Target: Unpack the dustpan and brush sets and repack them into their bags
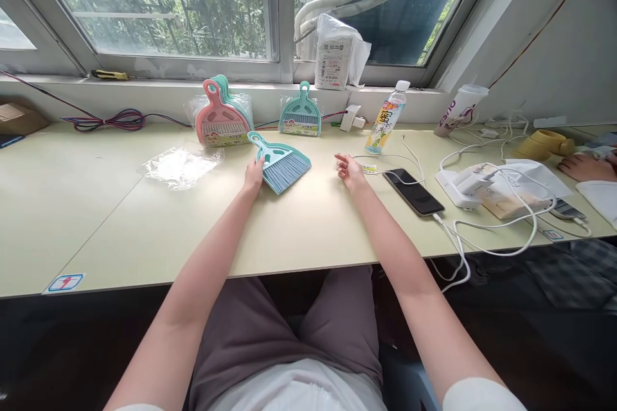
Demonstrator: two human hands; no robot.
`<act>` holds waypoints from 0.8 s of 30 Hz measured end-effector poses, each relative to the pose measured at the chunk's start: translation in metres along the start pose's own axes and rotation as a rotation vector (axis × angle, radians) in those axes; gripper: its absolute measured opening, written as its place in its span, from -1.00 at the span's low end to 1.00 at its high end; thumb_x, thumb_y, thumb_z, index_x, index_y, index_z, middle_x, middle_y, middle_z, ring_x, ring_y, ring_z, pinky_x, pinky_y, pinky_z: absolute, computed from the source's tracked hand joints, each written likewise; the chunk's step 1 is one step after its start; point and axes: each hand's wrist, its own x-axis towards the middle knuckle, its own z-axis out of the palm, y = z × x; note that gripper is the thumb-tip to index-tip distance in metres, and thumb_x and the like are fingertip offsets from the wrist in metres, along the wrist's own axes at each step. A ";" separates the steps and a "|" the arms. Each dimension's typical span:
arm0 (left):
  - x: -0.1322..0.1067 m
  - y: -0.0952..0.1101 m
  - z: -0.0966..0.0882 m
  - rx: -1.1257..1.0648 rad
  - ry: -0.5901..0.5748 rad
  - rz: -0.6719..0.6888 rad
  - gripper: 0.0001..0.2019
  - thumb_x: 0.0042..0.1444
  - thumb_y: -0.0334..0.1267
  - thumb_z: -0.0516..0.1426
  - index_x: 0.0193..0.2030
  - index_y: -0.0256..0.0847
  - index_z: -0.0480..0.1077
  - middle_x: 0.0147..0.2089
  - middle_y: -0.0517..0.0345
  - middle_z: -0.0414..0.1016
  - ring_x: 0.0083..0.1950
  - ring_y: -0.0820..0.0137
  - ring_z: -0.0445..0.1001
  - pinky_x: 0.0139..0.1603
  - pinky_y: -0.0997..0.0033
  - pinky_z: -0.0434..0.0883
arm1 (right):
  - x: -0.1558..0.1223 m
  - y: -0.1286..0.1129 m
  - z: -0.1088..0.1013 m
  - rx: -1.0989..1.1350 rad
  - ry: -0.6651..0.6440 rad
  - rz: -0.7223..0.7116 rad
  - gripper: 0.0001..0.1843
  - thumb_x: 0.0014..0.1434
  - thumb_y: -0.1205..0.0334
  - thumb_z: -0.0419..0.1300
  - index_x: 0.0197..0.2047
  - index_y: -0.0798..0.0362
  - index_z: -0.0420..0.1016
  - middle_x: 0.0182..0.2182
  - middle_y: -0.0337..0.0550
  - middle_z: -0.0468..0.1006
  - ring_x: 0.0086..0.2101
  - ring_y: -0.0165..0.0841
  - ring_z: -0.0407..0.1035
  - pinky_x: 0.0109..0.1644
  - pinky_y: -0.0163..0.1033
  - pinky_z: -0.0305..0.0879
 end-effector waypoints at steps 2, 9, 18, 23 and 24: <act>-0.003 0.002 0.003 0.033 0.005 -0.022 -0.59 0.12 0.01 0.12 0.02 -0.16 0.44 -0.20 0.09 0.53 -0.06 0.21 0.47 -0.01 0.28 0.37 | -0.004 0.005 0.007 -0.130 -0.025 -0.033 -0.65 0.29 0.09 -0.01 -0.40 0.08 0.44 -0.69 -0.37 0.22 -0.74 -0.58 0.04 -0.68 -0.41 -0.06; -0.036 0.022 0.026 0.147 -0.148 0.219 -0.62 0.17 0.05 0.08 -0.08 -0.17 0.50 -0.19 0.07 0.54 -0.03 0.17 0.44 0.03 0.28 0.31 | -0.038 0.025 0.045 -0.887 -0.138 -0.779 -0.73 0.22 0.00 0.11 -0.28 0.01 0.49 -0.19 -0.05 0.50 -0.11 -0.20 0.36 -0.02 -0.14 0.29; -0.083 0.062 0.044 0.582 -0.174 0.447 -0.33 0.17 0.18 0.03 0.30 -0.23 0.23 -0.44 0.08 0.47 -0.21 0.19 0.50 -0.19 0.44 0.25 | -0.058 0.018 0.056 -0.950 -0.024 -1.055 -0.69 0.26 -0.06 0.04 -0.11 -0.04 0.40 -0.10 -0.05 0.42 -0.06 -0.18 0.28 0.08 -0.07 0.21; -0.085 0.068 0.044 0.903 -0.199 0.543 -0.32 0.29 0.16 -0.19 0.38 -0.26 0.08 -0.44 0.07 0.48 -0.35 0.32 0.46 -0.31 0.48 0.19 | -0.052 0.012 0.054 -0.875 -0.009 -1.047 -0.69 0.16 -0.12 0.16 -0.28 -0.04 0.41 -0.30 -0.15 0.38 -0.22 -0.24 0.29 -0.05 -0.10 0.26; -0.084 0.069 0.043 0.925 -0.202 0.553 -0.32 0.30 0.16 -0.22 0.39 -0.26 0.07 -0.45 0.08 0.48 -0.38 0.35 0.45 -0.33 0.49 0.18 | -0.051 0.011 0.054 -0.863 -0.012 -1.047 -0.69 0.15 -0.12 0.17 -0.29 -0.04 0.41 -0.33 -0.16 0.36 -0.23 -0.25 0.28 -0.07 -0.11 0.26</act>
